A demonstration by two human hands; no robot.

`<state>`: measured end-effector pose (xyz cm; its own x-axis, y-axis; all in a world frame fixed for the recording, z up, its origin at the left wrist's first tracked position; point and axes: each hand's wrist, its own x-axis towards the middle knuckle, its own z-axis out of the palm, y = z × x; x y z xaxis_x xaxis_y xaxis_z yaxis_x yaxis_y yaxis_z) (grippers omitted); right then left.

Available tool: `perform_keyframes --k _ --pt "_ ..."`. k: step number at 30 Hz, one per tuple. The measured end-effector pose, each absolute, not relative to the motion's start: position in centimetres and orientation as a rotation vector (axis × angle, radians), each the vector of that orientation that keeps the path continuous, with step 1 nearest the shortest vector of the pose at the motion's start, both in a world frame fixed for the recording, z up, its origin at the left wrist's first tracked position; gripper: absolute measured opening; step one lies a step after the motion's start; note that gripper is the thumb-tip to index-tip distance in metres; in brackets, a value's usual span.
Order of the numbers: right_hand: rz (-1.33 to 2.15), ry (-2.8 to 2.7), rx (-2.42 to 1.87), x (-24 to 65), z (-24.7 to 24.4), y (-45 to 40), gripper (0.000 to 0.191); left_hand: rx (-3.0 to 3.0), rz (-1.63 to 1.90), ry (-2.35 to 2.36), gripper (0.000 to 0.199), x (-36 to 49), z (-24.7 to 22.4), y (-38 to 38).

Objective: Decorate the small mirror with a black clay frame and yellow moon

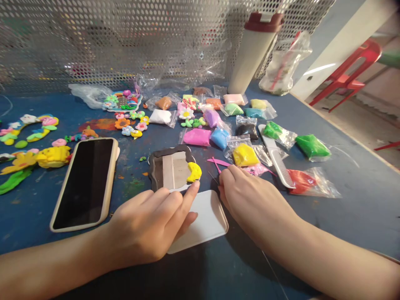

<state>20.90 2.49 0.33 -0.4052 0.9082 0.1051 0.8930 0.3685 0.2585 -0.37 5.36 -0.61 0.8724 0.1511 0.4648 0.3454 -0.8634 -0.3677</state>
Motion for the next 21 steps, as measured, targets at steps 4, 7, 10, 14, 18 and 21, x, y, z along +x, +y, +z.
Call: perform_keyframes --k 4,7,10,14,18,21 --pt "0.286 2.457 1.66 20.3 1.5 2.7 0.024 -2.582 -0.58 -0.419 0.044 -0.4 -1.1 5.2" --pt "0.191 2.436 1.634 20.2 1.7 2.9 0.025 -2.561 -0.589 -0.445 0.043 -0.4 -1.1 5.0" --pt "0.118 2.427 1.627 20.4 1.3 3.1 0.023 -2.534 -0.626 -0.415 0.041 -0.3 -0.8 4.9" --pt "-0.021 2.499 1.901 21.0 1.1 3.3 0.014 -2.517 -0.626 -0.401 0.039 -0.2 -0.6 5.0" --pt "-0.568 2.576 2.232 22.1 1.7 3.7 0.012 -2.526 -0.57 -0.424 0.04 -0.5 -0.6 5.2" --pt "-1.283 2.61 2.298 23.1 1.7 4.3 0.006 -2.575 -0.572 -0.513 0.039 -0.5 -0.6 5.8"
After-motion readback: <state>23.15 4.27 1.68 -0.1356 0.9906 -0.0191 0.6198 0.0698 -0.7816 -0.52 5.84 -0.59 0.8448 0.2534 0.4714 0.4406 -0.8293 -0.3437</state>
